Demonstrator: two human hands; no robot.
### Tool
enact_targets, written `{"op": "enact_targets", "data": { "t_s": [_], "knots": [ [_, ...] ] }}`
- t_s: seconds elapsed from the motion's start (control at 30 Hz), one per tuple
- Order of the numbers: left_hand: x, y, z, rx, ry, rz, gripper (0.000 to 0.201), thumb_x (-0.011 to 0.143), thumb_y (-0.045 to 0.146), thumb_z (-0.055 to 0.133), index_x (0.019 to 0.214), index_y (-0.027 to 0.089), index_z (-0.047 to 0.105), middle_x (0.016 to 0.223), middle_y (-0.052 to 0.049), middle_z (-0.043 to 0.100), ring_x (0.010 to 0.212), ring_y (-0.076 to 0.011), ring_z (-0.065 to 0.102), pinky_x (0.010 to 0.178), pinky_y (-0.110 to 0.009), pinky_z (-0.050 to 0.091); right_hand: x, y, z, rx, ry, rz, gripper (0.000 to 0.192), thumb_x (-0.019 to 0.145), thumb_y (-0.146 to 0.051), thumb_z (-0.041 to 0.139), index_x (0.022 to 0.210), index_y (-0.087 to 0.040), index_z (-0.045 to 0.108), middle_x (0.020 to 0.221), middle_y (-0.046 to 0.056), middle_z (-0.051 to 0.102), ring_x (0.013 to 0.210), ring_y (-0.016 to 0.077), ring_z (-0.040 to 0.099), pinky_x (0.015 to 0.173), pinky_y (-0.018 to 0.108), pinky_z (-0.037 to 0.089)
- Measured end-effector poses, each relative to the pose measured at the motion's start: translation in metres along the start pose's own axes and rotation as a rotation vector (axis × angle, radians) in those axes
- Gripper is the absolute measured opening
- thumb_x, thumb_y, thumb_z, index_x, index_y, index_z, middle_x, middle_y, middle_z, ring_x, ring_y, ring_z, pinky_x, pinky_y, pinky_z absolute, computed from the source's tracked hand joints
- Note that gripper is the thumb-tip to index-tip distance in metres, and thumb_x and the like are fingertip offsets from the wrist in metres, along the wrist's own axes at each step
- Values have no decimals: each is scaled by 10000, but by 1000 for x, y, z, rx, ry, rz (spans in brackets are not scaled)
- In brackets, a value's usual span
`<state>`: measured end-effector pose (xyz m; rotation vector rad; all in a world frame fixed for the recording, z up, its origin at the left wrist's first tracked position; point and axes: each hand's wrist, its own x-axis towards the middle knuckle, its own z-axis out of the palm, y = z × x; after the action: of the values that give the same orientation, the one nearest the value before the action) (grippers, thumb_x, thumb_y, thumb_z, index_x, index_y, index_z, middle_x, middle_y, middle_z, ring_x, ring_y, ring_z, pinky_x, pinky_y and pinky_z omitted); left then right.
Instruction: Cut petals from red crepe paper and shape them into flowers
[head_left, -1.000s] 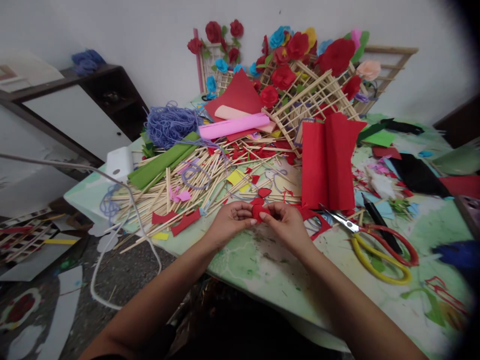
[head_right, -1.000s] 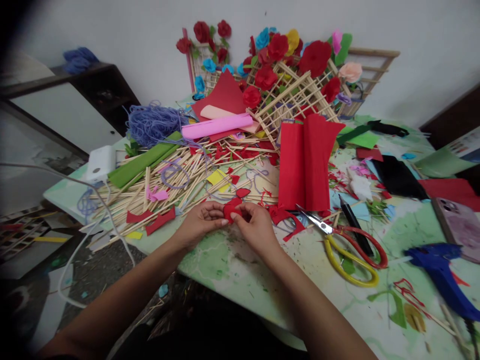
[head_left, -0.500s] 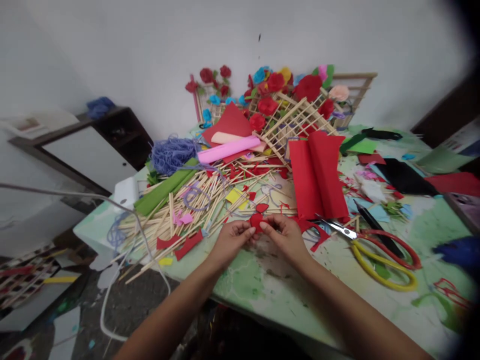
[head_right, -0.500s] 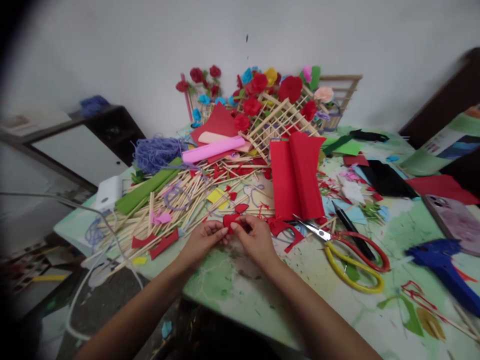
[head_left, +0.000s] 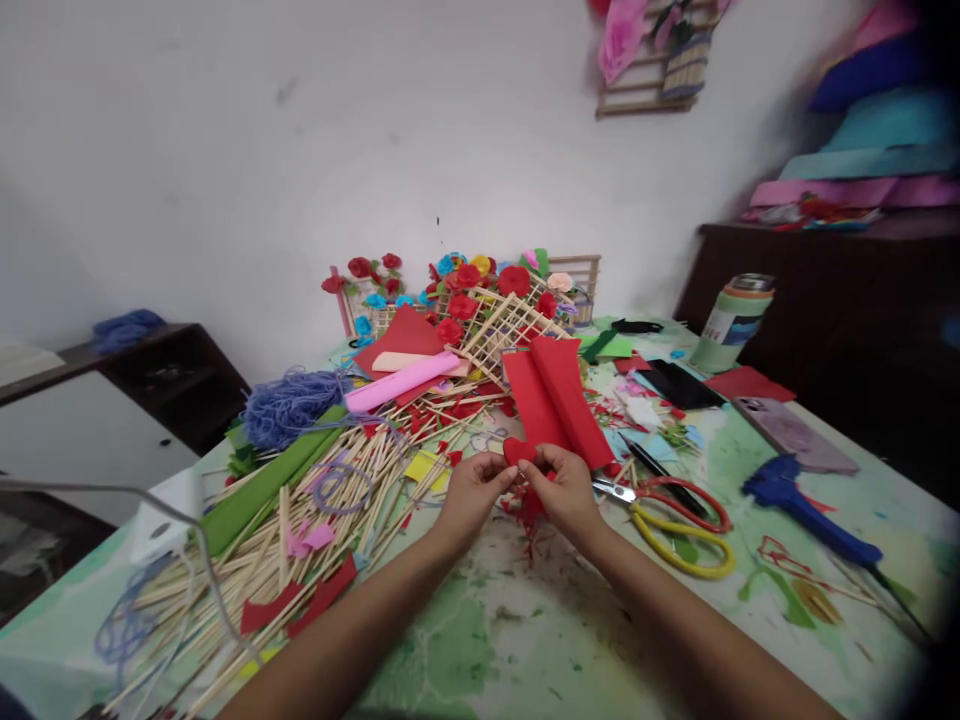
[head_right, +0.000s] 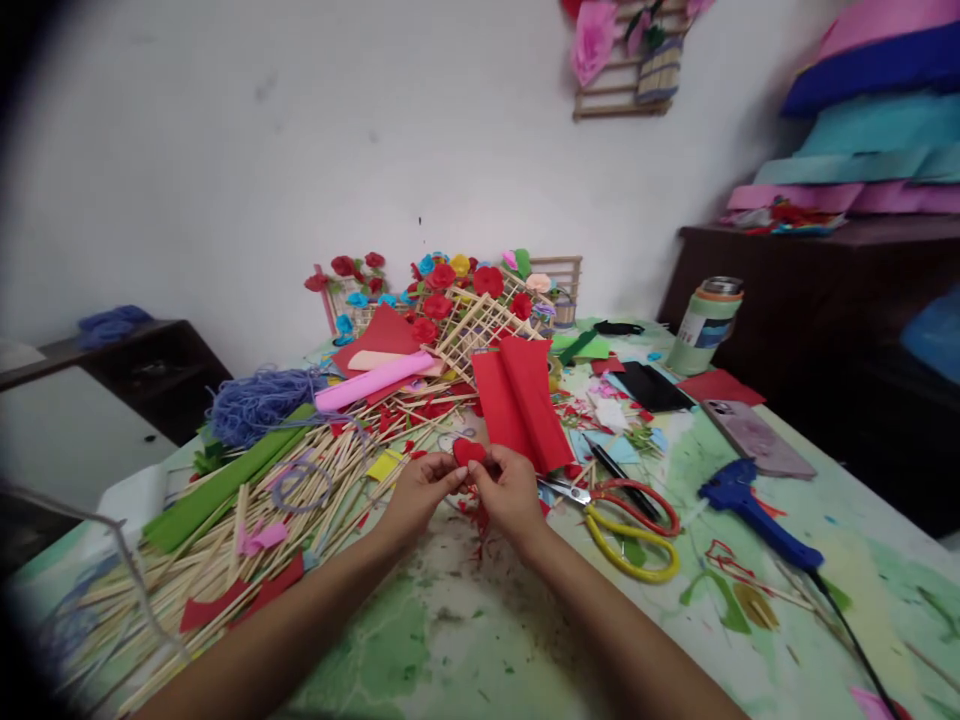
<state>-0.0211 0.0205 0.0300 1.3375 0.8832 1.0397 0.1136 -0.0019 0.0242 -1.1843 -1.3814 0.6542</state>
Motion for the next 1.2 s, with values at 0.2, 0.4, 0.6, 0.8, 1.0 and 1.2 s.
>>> {"op": "enact_targets", "data": {
  "t_s": [0.2,0.4,0.6,0.8,1.0,1.2],
  "knots": [
    [0,-18,9,23,9,21,323,615,425,743,610,133,605,566,4,573,556,-112,494,551,-230,387,-6,11,-15,-295,-19,-141,203,761,-280,541,581,-191,516,553,-16,507,545,126,464,529,241,356],
    [-3,-25,8,-3,-39,41,328,608,413,753,693,125,622,628,-3,593,589,-103,508,559,-218,386,-9,17,-20,-205,-96,-98,216,731,-307,570,557,-195,507,543,-22,476,555,129,429,545,252,336],
    [-6,-26,5,-38,-90,-3,331,613,388,767,723,101,642,627,-7,608,576,-90,516,581,-215,392,-13,24,-18,-15,-153,34,264,724,-406,556,587,-182,530,511,-20,518,499,116,446,493,238,372],
    [-10,-31,4,-263,-116,-142,328,575,323,801,753,98,643,654,-29,648,558,-101,567,599,-229,447,-15,25,-12,106,-222,78,267,748,-404,533,644,-162,580,562,37,640,519,150,558,512,260,448],
    [-6,-37,-6,-298,-181,-230,284,587,264,798,763,96,651,664,-21,652,550,-82,573,610,-217,459,-15,26,-13,20,-246,50,232,740,-335,556,628,-145,627,562,23,635,509,131,515,516,246,400],
    [2,-29,-18,-164,-173,-153,308,556,256,808,771,93,659,707,-43,678,629,-120,605,659,-248,465,-17,23,-14,-92,-229,2,223,777,-331,556,701,-150,662,620,32,656,574,153,551,570,263,418]
  ]
}}
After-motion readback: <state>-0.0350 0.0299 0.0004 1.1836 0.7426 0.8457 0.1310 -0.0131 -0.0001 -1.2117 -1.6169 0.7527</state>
